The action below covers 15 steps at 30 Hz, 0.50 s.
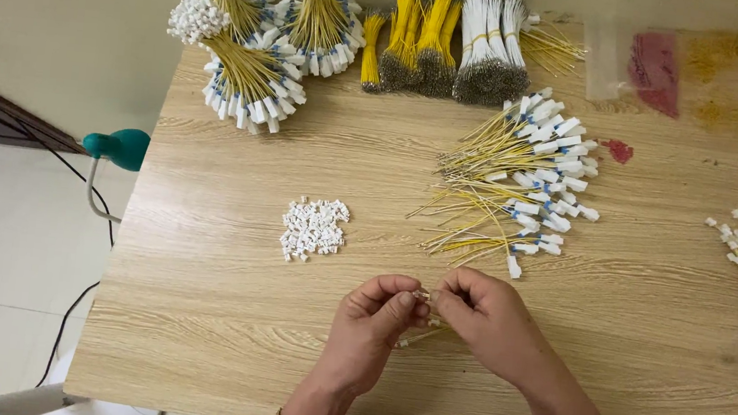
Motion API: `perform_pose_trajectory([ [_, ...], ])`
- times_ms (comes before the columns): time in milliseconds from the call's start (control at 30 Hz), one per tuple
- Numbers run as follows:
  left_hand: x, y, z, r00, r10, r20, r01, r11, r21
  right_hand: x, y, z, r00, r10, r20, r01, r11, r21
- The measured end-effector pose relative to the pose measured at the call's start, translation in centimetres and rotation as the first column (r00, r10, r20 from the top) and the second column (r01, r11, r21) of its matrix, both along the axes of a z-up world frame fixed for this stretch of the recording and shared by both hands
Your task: The person repeatedly picks small white foam pieces and inserts them onto the ends of thin yellow sticks. The assembled swabs are placed into a growing pile on the table. Bundles of finished swabs and loose sticks are visible nearby.
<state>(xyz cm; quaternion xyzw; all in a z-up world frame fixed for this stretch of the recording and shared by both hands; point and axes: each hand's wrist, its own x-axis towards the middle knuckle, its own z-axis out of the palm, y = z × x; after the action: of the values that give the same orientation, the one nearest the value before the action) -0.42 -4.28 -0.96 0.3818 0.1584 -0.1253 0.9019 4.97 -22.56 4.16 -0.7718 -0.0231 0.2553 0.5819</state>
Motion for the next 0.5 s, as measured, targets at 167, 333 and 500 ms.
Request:
perform_pose_trajectory([
  [167,-0.1,-0.1,0.0,1.000,-0.002,0.011,0.002,1.000,0.027,0.0,0.0,-0.1,1.000,0.013,0.025,-0.012,0.999,-0.051],
  [333,-0.2,-0.3,-0.1,1.000,0.001,0.016,-0.001,0.999,-0.050,-0.1,0.2,1.0,1.000,-0.004,0.001,0.004,0.995,-0.096],
  [500,-0.1,-0.5,-0.2,1.000,0.015,-0.017,-0.017,0.991,-0.136,-0.3,0.7,2.4,1.000,-0.027,-0.002,0.027,0.996,-0.084],
])
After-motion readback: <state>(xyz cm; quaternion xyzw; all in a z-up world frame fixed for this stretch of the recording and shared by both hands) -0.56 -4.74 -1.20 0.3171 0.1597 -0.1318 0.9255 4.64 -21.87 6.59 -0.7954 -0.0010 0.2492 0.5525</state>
